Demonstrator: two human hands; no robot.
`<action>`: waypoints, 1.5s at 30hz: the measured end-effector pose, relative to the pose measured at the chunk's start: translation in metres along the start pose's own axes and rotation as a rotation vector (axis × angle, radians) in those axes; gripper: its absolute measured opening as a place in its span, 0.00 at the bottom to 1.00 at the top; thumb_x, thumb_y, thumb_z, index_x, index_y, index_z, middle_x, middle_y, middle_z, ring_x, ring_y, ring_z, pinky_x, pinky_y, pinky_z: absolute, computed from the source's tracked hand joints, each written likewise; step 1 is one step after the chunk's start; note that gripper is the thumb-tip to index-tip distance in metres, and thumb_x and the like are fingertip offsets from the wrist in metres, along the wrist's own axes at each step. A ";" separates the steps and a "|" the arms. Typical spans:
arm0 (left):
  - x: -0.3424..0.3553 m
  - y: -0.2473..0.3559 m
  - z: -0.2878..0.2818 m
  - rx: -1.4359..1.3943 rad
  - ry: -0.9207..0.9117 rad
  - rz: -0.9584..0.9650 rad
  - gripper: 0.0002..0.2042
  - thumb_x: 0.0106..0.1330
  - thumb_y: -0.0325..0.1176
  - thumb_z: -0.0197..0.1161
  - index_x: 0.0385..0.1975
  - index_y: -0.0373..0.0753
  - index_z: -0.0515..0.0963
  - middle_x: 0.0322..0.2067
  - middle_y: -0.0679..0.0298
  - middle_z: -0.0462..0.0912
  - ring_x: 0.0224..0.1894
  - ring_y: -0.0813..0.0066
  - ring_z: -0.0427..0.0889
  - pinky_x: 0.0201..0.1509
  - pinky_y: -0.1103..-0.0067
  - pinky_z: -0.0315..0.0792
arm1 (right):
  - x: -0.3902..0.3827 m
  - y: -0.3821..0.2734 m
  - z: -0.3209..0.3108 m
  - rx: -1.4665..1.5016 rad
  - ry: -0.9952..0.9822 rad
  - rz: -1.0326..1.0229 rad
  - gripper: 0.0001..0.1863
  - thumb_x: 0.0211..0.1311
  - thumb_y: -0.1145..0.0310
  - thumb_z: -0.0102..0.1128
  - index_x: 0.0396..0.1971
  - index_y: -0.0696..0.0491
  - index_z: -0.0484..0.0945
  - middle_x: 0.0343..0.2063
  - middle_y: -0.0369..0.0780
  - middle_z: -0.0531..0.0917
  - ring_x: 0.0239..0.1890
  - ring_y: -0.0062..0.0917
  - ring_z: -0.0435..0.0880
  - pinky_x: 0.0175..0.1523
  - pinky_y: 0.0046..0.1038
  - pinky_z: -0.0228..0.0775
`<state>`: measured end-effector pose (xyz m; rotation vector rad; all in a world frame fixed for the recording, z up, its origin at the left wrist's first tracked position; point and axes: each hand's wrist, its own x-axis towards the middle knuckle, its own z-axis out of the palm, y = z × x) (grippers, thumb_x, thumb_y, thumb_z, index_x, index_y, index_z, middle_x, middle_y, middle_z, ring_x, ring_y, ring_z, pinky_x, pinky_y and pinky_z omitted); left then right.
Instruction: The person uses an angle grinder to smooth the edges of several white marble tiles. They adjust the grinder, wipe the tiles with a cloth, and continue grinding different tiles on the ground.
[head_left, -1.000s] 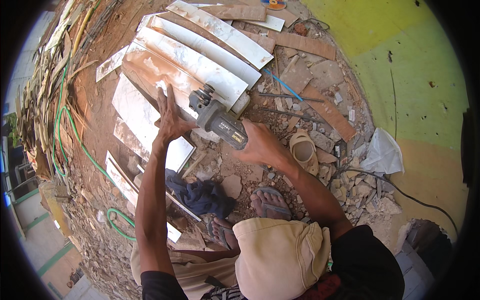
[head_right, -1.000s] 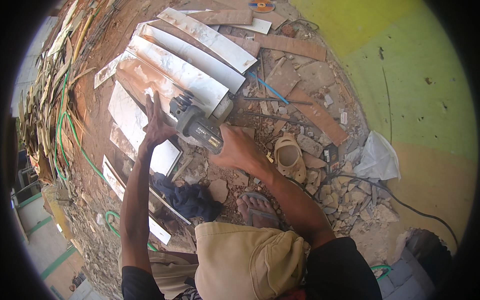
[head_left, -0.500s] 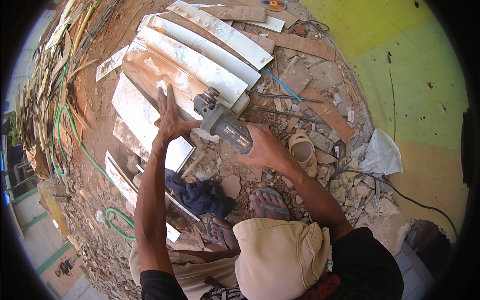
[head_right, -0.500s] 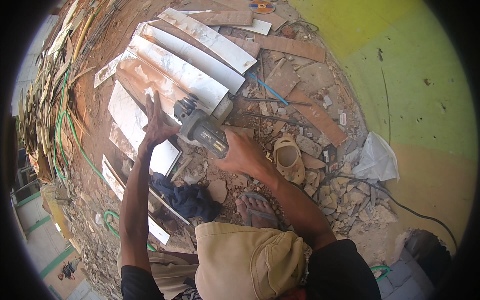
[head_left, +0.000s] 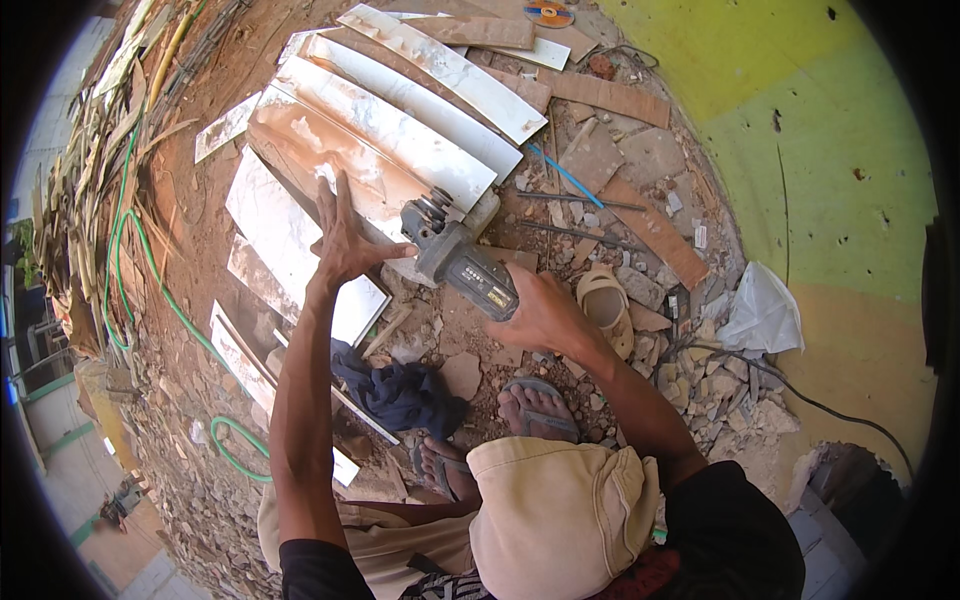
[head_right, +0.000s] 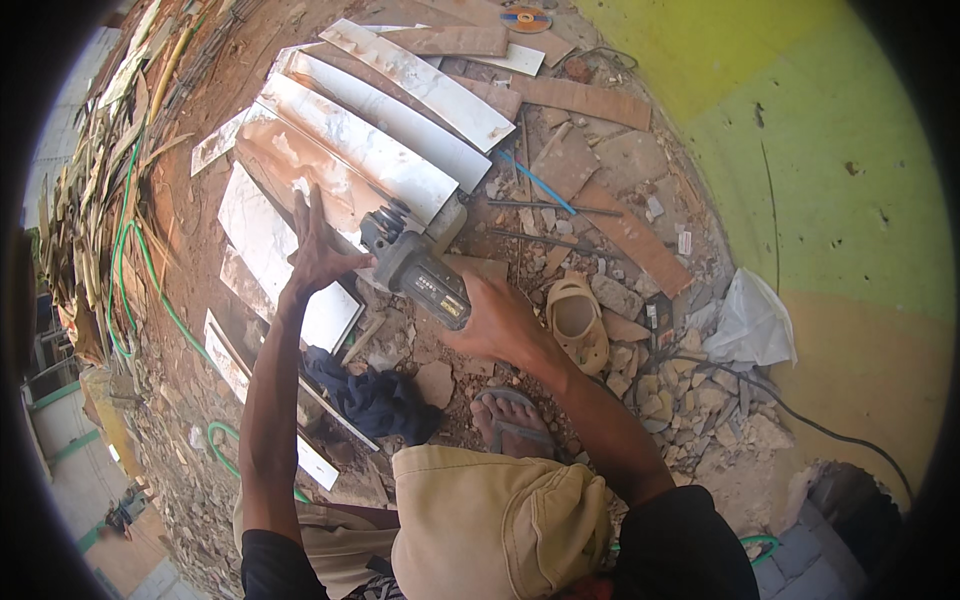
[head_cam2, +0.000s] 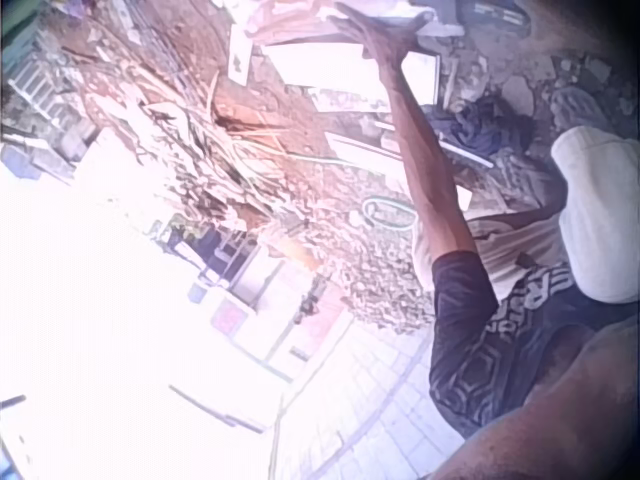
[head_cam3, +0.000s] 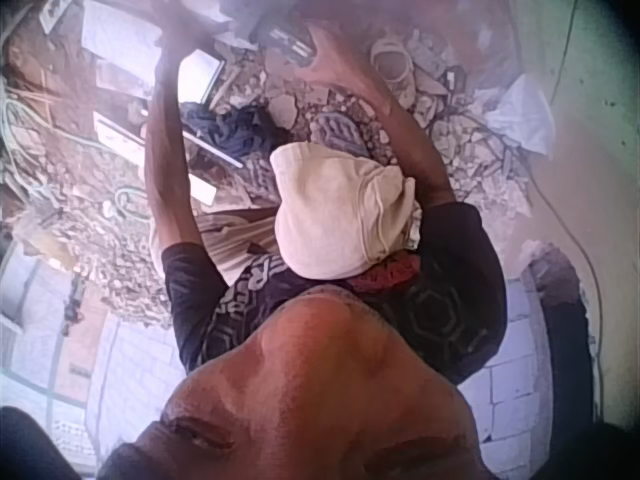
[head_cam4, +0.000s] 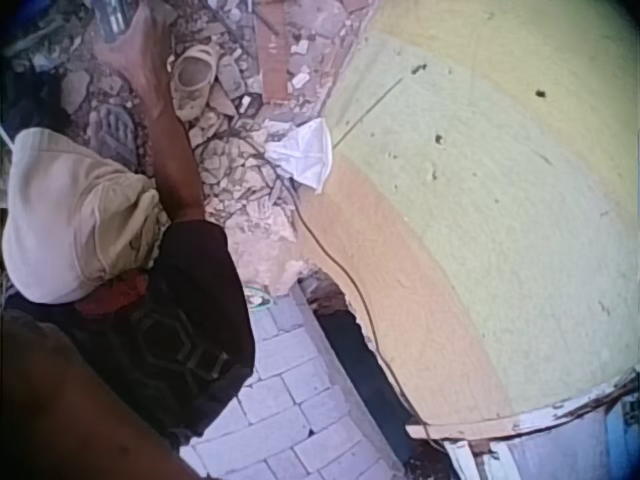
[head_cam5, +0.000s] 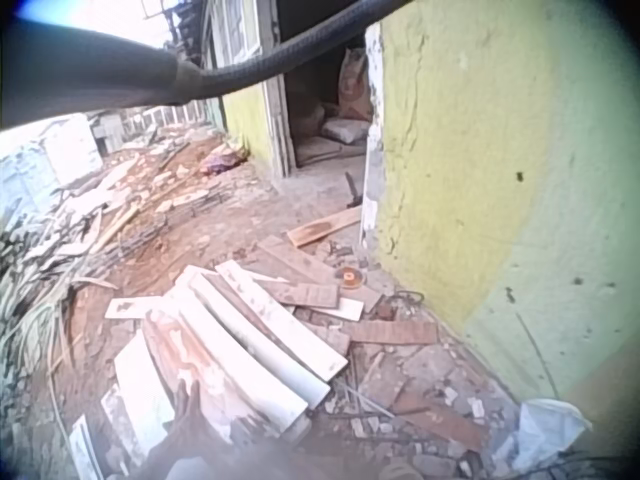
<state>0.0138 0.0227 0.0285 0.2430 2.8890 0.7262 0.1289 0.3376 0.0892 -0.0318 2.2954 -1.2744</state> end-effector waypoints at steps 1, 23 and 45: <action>0.000 0.001 -0.001 0.000 -0.001 0.000 0.84 0.22 0.68 0.86 0.78 0.34 0.37 0.74 0.26 0.31 0.79 0.30 0.33 0.79 0.46 0.43 | 0.000 0.003 0.002 -0.002 0.008 -0.008 0.28 0.44 0.60 0.73 0.44 0.59 0.76 0.32 0.55 0.86 0.39 0.54 0.87 0.45 0.45 0.79; 0.001 -0.011 0.011 -0.014 0.019 -0.037 0.84 0.24 0.64 0.87 0.77 0.28 0.31 0.76 0.32 0.31 0.80 0.36 0.30 0.82 0.52 0.38 | 0.013 -0.003 0.007 -0.053 0.005 -0.022 0.28 0.45 0.62 0.71 0.46 0.61 0.76 0.32 0.55 0.86 0.38 0.52 0.88 0.45 0.45 0.79; 0.001 -0.021 0.013 0.018 0.096 0.115 0.79 0.28 0.65 0.84 0.77 0.33 0.38 0.76 0.35 0.37 0.80 0.39 0.31 0.82 0.54 0.32 | 0.127 -0.082 0.026 -0.069 -0.065 -0.006 0.34 0.43 0.58 0.72 0.48 0.66 0.77 0.43 0.61 0.85 0.48 0.51 0.88 0.53 0.42 0.80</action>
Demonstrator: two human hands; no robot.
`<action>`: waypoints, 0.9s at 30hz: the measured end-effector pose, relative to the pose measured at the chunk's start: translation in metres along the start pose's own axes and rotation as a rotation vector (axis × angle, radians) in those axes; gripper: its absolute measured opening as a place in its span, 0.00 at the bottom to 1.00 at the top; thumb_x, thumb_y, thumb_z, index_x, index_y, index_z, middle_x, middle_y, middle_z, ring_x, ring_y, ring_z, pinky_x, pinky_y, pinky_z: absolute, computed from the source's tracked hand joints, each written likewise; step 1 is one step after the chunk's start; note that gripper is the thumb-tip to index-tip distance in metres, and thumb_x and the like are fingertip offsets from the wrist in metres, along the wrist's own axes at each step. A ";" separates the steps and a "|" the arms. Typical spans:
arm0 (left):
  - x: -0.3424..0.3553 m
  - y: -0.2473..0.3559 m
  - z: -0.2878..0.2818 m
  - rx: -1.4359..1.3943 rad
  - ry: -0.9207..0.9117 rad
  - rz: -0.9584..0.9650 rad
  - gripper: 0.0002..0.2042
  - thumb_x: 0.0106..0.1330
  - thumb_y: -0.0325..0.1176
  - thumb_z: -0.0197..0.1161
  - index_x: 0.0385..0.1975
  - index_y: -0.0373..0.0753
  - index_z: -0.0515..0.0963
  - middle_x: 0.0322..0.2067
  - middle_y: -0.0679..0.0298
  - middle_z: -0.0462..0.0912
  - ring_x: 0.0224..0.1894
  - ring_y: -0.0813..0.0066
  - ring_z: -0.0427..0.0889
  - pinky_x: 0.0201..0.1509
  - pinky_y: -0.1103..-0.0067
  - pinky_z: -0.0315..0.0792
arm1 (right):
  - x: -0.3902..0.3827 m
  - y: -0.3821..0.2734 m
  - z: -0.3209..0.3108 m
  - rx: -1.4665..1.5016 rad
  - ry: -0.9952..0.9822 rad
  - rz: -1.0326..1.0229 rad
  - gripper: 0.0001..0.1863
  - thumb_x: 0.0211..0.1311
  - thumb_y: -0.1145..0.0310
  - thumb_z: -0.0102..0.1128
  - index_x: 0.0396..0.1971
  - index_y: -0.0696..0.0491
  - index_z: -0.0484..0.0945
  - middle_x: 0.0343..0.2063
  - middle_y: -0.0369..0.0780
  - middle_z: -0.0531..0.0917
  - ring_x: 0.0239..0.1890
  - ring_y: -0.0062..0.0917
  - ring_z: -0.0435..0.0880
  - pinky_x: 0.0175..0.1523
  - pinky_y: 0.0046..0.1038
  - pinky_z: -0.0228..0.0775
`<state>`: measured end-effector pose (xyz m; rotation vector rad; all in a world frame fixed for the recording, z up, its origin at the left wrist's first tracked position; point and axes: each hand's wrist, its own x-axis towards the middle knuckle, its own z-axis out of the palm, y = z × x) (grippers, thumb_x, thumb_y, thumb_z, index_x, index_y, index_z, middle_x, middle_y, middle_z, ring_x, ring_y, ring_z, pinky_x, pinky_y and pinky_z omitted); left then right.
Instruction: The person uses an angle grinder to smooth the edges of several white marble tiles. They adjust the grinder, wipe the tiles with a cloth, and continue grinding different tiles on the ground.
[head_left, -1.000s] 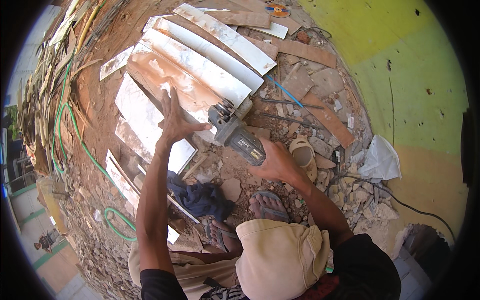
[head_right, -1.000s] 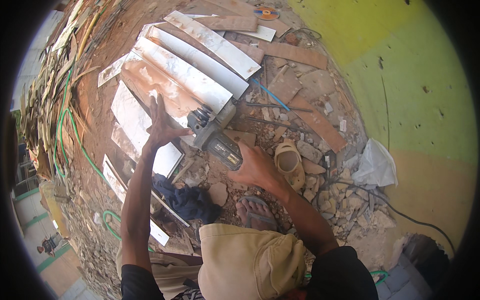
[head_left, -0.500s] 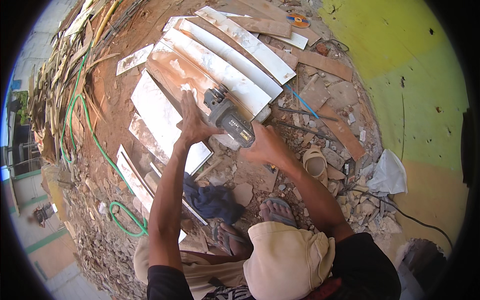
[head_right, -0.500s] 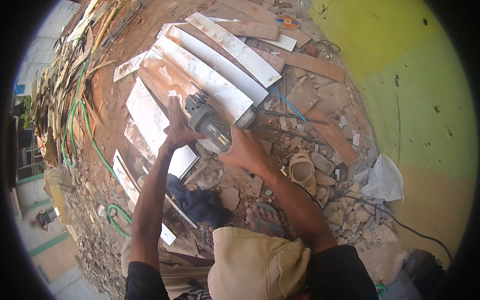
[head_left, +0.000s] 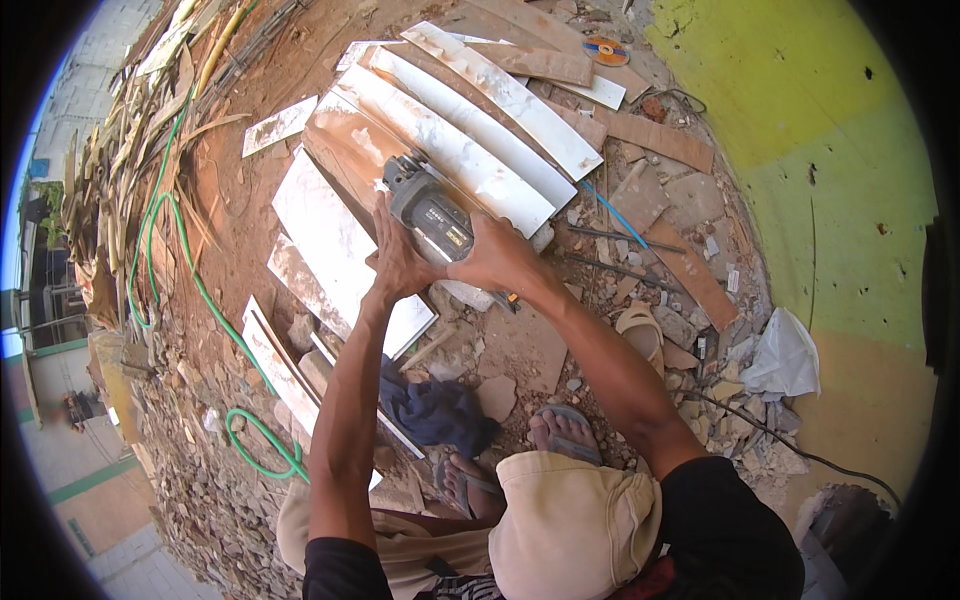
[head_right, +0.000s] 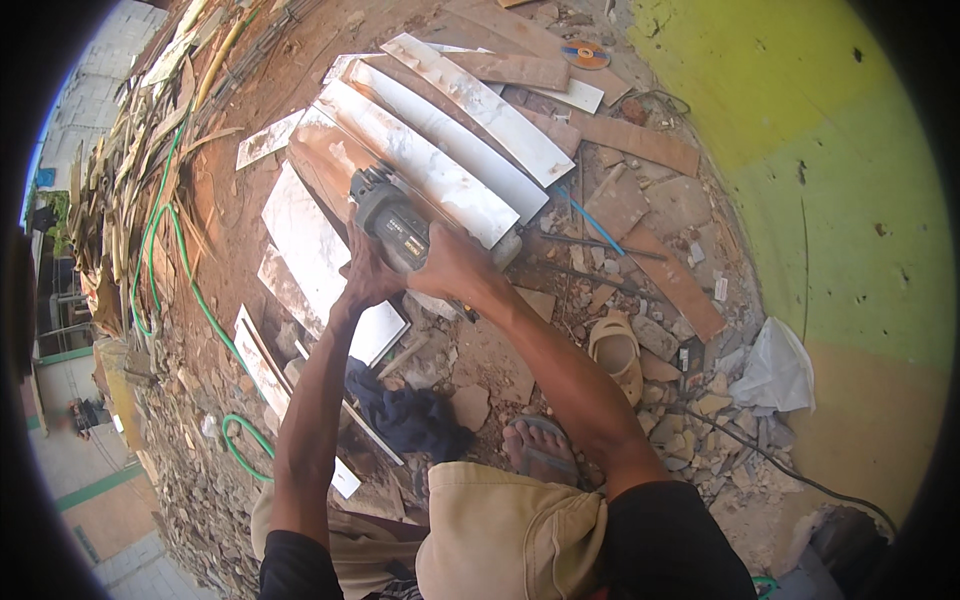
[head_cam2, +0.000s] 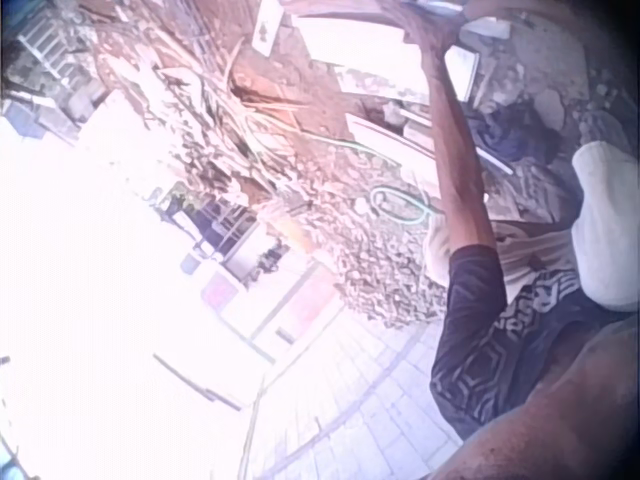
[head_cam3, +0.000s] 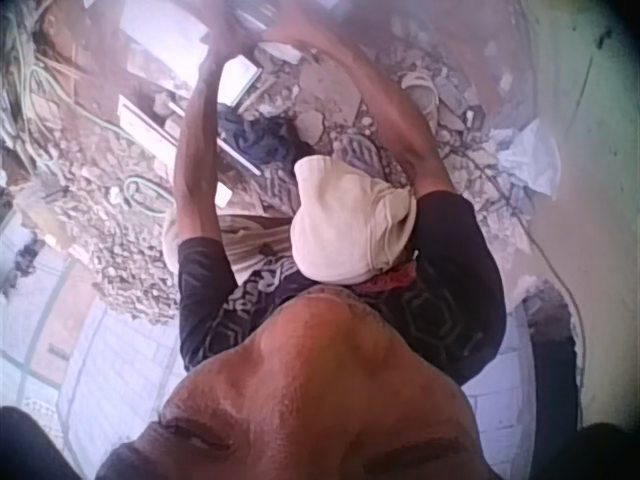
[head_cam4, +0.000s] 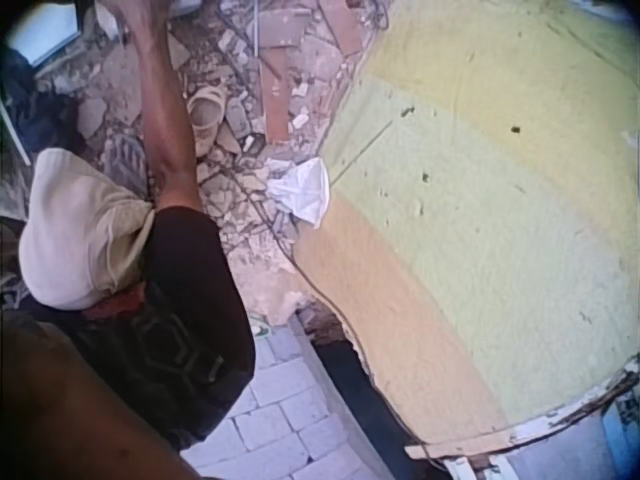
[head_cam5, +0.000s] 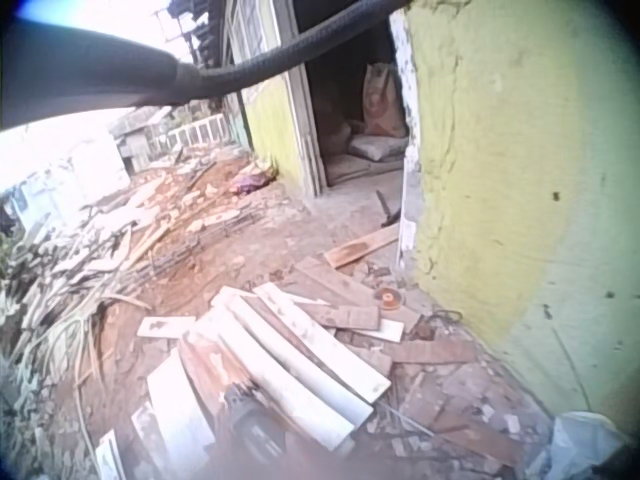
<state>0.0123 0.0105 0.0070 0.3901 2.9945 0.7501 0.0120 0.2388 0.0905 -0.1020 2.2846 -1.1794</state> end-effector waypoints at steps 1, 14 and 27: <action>-0.001 -0.001 -0.001 0.002 -0.008 -0.001 0.78 0.29 0.65 0.84 0.77 0.33 0.39 0.76 0.36 0.38 0.80 0.39 0.31 0.82 0.54 0.32 | 0.002 -0.003 0.000 0.013 -0.001 -0.010 0.33 0.43 0.58 0.72 0.47 0.67 0.77 0.42 0.61 0.86 0.47 0.50 0.88 0.53 0.42 0.80; 0.002 0.008 -0.008 -0.032 -0.058 -0.025 0.77 0.28 0.65 0.84 0.76 0.31 0.44 0.76 0.40 0.45 0.80 0.42 0.35 0.83 0.56 0.31 | 0.020 -0.012 0.000 0.040 -0.042 -0.033 0.25 0.46 0.64 0.69 0.42 0.68 0.82 0.39 0.60 0.86 0.45 0.51 0.89 0.50 0.42 0.82; 0.000 0.009 -0.008 -0.043 -0.079 -0.056 0.83 0.22 0.70 0.84 0.76 0.29 0.40 0.76 0.32 0.36 0.79 0.36 0.30 0.82 0.54 0.32 | 0.035 -0.009 0.004 0.053 -0.007 -0.056 0.28 0.40 0.64 0.66 0.41 0.69 0.80 0.36 0.61 0.86 0.40 0.49 0.90 0.47 0.40 0.82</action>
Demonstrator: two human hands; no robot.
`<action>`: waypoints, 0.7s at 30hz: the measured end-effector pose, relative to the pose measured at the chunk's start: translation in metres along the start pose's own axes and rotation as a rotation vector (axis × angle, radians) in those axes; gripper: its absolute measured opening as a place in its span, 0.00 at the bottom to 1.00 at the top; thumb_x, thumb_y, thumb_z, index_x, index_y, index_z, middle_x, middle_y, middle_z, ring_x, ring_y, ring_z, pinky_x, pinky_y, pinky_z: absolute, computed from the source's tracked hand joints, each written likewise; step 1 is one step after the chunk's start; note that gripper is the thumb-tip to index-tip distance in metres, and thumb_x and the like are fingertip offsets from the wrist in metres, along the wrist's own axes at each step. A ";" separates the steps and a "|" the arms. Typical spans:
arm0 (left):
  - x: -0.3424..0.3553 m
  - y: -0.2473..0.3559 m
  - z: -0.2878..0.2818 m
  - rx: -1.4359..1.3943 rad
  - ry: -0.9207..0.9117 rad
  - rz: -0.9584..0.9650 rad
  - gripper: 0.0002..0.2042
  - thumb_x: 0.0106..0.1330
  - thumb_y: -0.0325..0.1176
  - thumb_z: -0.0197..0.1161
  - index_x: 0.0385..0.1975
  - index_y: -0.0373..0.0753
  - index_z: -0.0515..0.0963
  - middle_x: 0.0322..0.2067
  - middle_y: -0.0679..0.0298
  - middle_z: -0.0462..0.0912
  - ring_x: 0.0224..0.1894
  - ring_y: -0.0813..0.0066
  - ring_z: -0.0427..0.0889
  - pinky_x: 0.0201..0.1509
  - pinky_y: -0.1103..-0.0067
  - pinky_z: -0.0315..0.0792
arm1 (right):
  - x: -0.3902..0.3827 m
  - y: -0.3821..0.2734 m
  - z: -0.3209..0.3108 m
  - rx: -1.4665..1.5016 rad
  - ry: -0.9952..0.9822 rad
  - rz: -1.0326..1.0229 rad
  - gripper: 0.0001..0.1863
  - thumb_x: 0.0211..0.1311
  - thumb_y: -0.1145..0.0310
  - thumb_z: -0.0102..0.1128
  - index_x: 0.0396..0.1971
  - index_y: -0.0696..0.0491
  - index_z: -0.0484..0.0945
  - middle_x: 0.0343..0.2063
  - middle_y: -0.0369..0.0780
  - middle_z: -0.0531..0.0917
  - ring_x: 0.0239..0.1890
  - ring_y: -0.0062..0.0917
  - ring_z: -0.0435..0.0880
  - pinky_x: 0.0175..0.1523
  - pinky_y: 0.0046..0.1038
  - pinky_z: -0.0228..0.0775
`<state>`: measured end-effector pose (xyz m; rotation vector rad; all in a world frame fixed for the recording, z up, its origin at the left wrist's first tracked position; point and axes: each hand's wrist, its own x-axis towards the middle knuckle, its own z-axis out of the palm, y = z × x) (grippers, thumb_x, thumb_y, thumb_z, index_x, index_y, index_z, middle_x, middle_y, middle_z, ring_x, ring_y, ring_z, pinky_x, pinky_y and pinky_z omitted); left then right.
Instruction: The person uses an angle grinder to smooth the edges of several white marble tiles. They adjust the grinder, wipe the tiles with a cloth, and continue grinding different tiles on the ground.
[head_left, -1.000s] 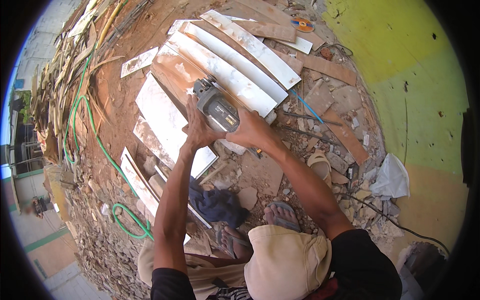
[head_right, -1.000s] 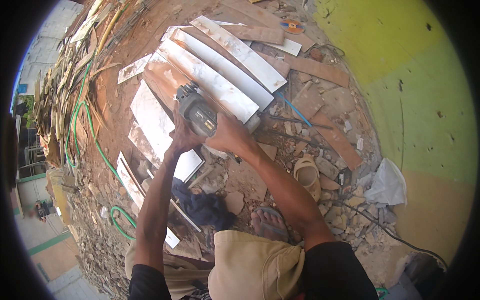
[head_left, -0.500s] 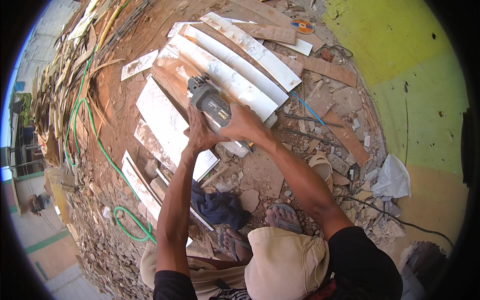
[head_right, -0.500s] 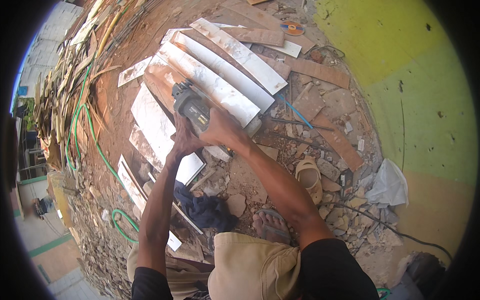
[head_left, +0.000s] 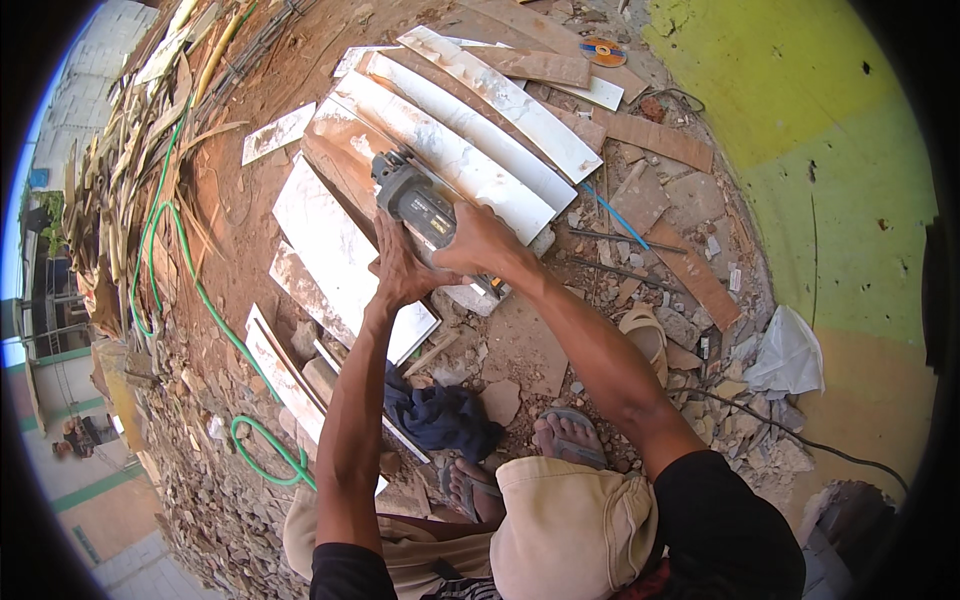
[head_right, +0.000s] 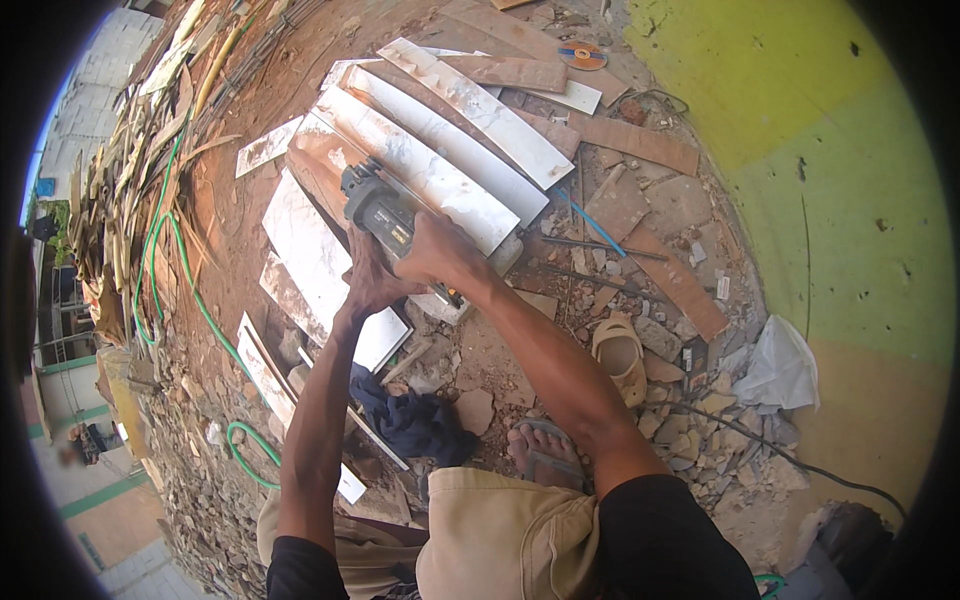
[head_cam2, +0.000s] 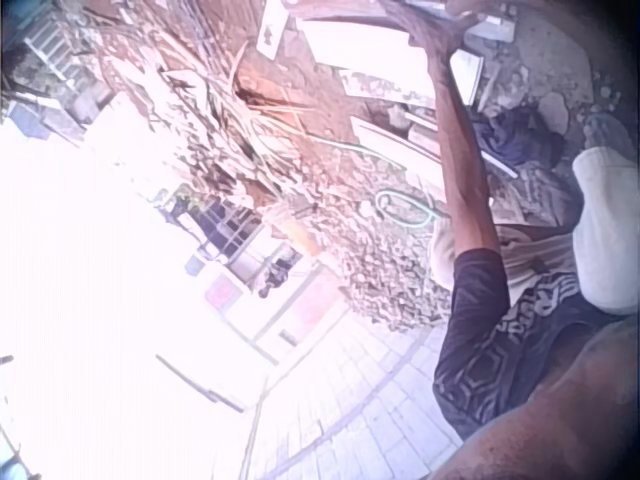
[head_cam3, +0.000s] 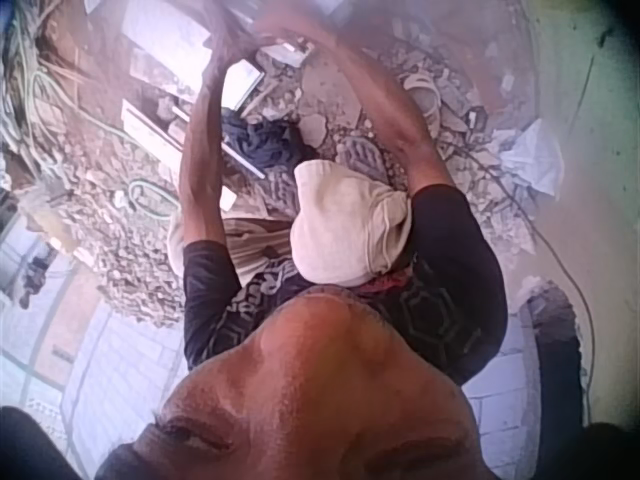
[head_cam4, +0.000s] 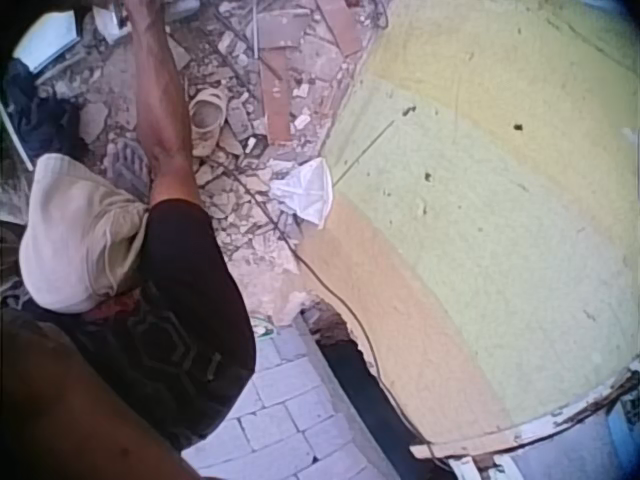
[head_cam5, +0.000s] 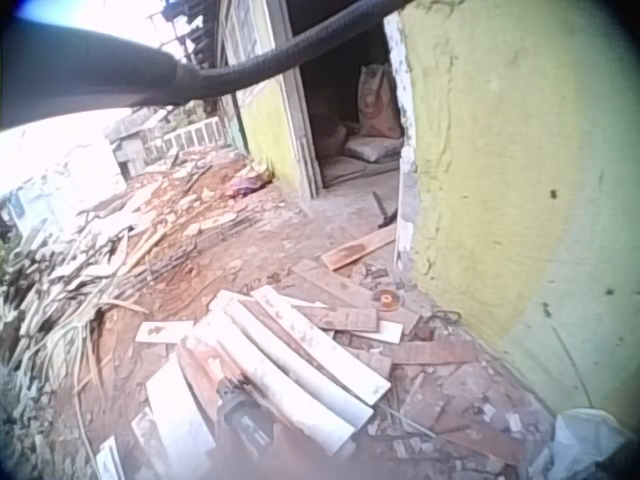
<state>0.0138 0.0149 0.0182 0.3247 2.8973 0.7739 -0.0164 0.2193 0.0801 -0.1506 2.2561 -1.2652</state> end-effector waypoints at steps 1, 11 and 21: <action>0.000 0.001 0.000 -0.008 -0.006 -0.008 0.83 0.22 0.71 0.84 0.76 0.29 0.40 0.76 0.32 0.36 0.79 0.36 0.29 0.82 0.54 0.32 | 0.002 0.002 0.001 -0.012 -0.007 0.002 0.30 0.39 0.62 0.67 0.43 0.69 0.78 0.35 0.60 0.87 0.38 0.47 0.90 0.46 0.39 0.82; 0.002 0.003 -0.001 -0.015 -0.037 -0.055 0.84 0.22 0.71 0.84 0.76 0.27 0.38 0.76 0.31 0.34 0.79 0.36 0.28 0.82 0.54 0.33 | 0.009 0.003 0.003 -0.003 -0.010 0.007 0.29 0.38 0.64 0.67 0.42 0.68 0.81 0.37 0.61 0.86 0.42 0.49 0.90 0.48 0.40 0.83; 0.001 0.004 -0.005 -0.011 -0.034 -0.043 0.84 0.21 0.70 0.84 0.77 0.29 0.38 0.76 0.34 0.33 0.80 0.38 0.28 0.82 0.55 0.33 | -0.001 0.000 0.000 -0.019 -0.017 0.042 0.30 0.35 0.63 0.67 0.41 0.66 0.80 0.38 0.59 0.87 0.41 0.48 0.90 0.48 0.38 0.82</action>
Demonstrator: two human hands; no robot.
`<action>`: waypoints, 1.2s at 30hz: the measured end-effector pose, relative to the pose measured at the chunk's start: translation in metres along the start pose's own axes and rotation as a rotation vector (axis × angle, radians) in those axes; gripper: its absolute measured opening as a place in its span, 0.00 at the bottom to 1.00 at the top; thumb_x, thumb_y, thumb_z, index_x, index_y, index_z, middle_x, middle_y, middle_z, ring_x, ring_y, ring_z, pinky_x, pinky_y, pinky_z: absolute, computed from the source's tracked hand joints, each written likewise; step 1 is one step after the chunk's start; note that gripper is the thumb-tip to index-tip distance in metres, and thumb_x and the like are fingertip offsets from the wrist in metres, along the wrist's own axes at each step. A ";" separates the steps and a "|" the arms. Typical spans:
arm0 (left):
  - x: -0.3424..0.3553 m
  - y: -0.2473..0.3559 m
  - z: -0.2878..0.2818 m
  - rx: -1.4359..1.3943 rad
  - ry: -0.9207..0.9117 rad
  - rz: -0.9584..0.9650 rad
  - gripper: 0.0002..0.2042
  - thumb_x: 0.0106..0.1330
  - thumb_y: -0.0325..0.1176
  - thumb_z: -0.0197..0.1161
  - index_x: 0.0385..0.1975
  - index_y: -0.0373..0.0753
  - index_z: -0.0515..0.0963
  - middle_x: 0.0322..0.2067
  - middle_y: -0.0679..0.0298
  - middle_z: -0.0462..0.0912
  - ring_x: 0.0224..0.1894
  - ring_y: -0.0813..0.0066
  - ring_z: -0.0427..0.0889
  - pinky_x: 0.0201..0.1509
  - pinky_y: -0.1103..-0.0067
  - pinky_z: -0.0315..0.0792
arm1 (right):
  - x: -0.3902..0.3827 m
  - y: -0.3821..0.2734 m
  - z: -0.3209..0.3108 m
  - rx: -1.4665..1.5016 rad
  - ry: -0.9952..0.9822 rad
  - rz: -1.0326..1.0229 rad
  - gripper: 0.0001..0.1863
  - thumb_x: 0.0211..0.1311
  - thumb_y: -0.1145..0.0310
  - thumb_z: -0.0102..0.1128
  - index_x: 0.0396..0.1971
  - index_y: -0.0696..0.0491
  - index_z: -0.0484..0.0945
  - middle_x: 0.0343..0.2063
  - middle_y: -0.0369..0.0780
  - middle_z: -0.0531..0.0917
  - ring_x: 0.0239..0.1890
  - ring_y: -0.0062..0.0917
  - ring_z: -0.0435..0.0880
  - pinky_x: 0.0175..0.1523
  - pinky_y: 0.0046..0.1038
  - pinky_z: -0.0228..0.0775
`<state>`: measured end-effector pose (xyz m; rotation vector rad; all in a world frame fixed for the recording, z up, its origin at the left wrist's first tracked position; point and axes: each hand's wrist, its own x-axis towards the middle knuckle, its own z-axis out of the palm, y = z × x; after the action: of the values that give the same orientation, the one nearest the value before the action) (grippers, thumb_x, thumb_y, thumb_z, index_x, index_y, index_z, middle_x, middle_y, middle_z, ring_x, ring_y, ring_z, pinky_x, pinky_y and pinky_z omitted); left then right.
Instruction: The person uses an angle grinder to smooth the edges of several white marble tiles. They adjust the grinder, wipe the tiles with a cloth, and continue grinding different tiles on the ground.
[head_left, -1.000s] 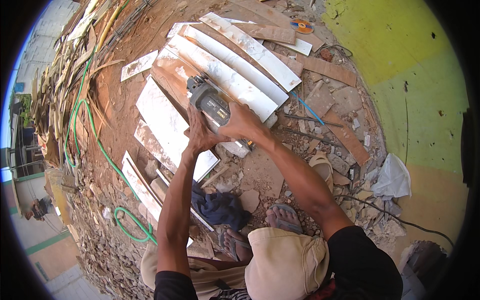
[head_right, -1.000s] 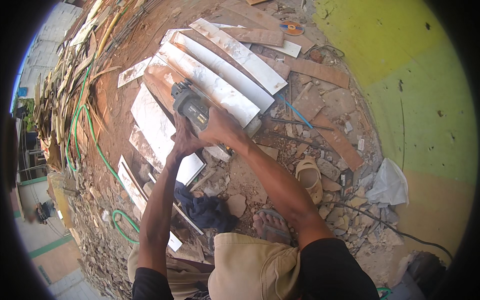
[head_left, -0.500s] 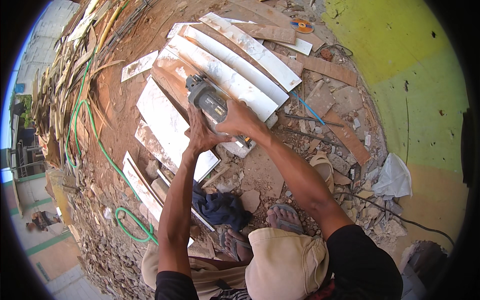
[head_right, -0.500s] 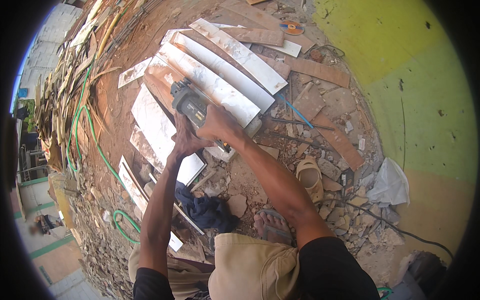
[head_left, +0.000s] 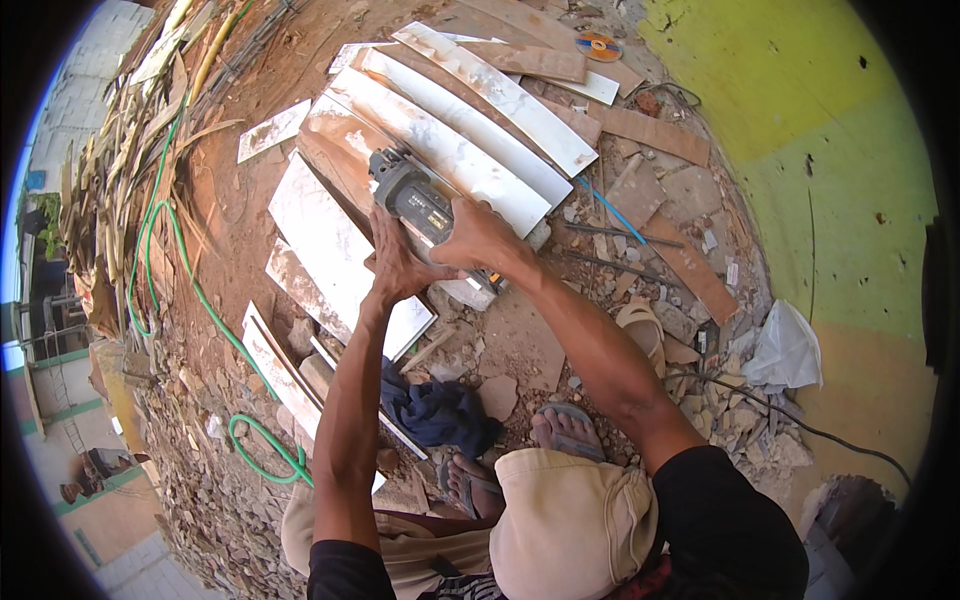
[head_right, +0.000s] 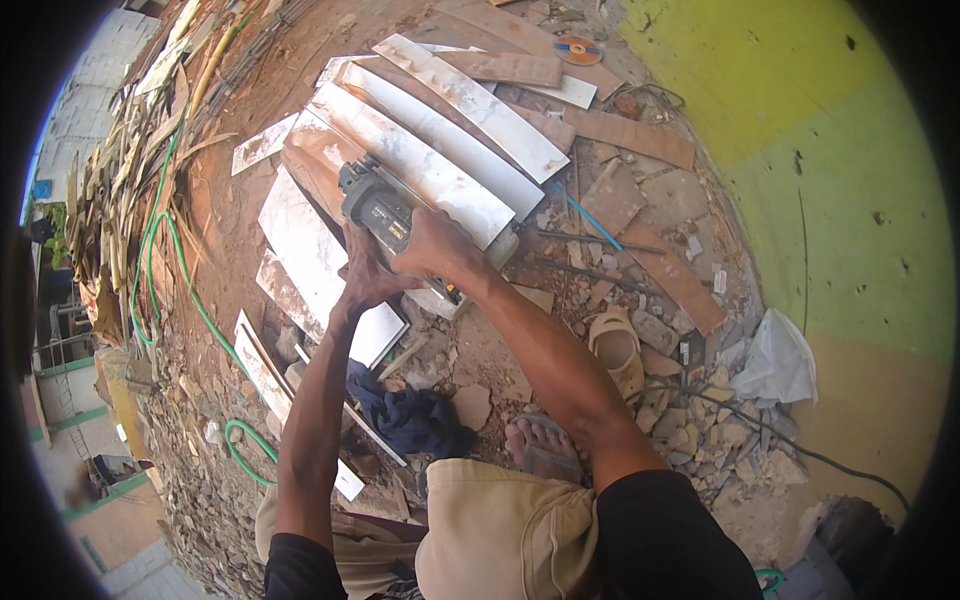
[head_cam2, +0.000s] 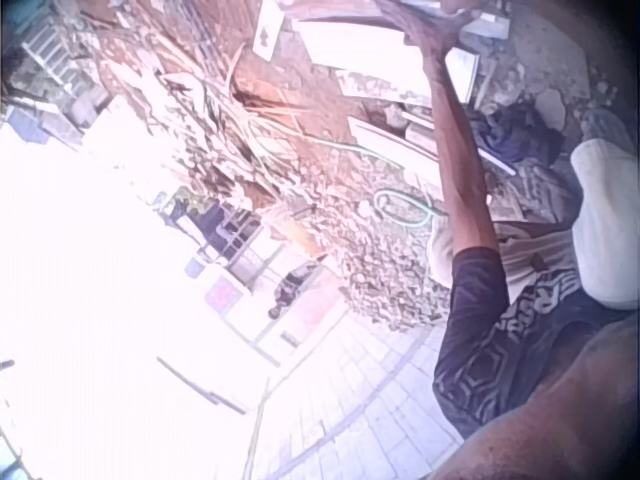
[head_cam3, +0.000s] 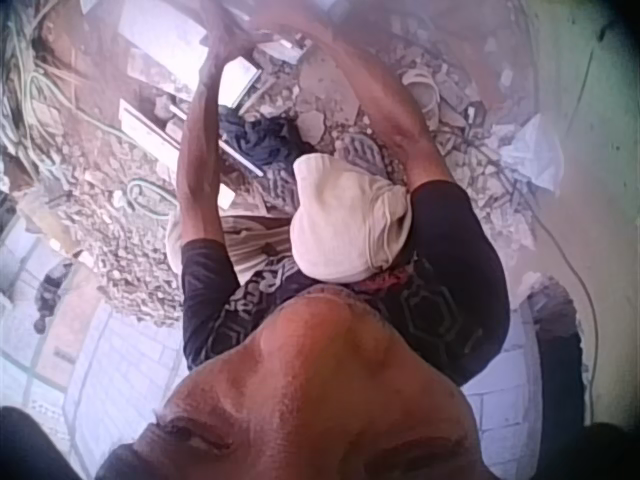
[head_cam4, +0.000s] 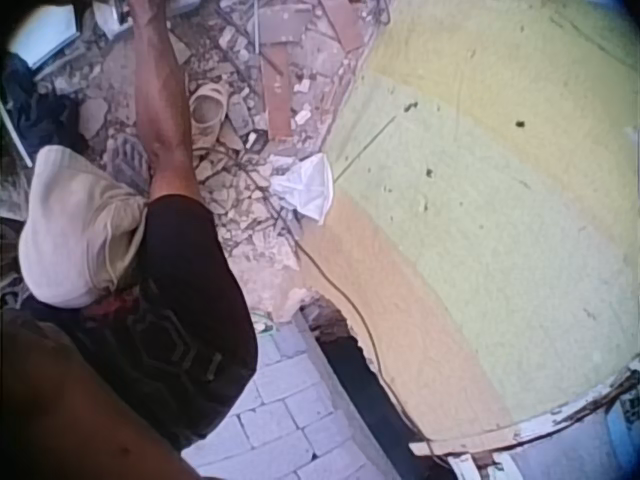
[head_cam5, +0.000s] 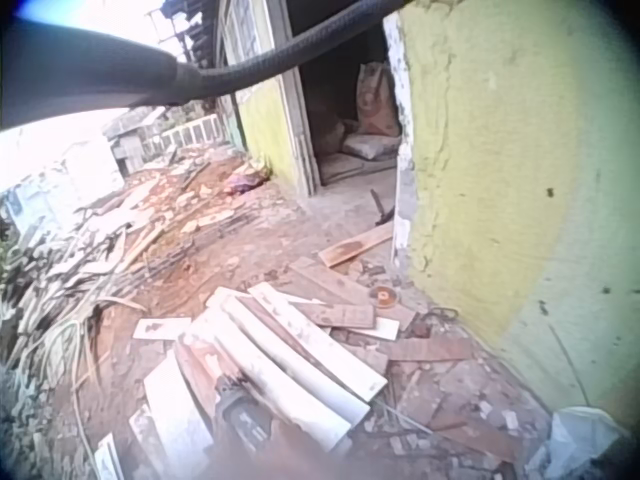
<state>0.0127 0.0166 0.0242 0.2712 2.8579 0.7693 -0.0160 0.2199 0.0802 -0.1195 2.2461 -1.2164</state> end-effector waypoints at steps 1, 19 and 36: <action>-0.001 -0.001 0.000 0.000 -0.004 -0.017 0.84 0.21 0.70 0.85 0.77 0.29 0.37 0.76 0.34 0.33 0.80 0.39 0.28 0.82 0.55 0.33 | -0.003 -0.002 -0.001 0.001 -0.009 0.003 0.29 0.35 0.63 0.67 0.41 0.66 0.80 0.39 0.59 0.87 0.41 0.48 0.90 0.48 0.38 0.82; 0.005 -0.008 0.015 0.031 0.045 0.040 0.82 0.23 0.66 0.86 0.77 0.31 0.39 0.76 0.34 0.34 0.80 0.39 0.32 0.82 0.56 0.35 | -0.011 0.008 -0.007 -0.014 -0.019 0.039 0.33 0.35 0.61 0.70 0.43 0.68 0.79 0.39 0.60 0.87 0.41 0.49 0.90 0.47 0.40 0.82; 0.002 -0.014 0.011 0.059 0.090 0.106 0.75 0.30 0.65 0.84 0.77 0.36 0.44 0.77 0.37 0.37 0.81 0.42 0.31 0.82 0.57 0.32 | -0.030 0.006 -0.009 -0.026 -0.038 0.055 0.38 0.43 0.53 0.76 0.48 0.68 0.78 0.46 0.62 0.84 0.51 0.52 0.86 0.56 0.44 0.79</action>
<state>0.0116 0.0103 0.0079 0.4092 2.9752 0.7345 0.0049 0.2399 0.0926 -0.0895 2.2189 -1.1467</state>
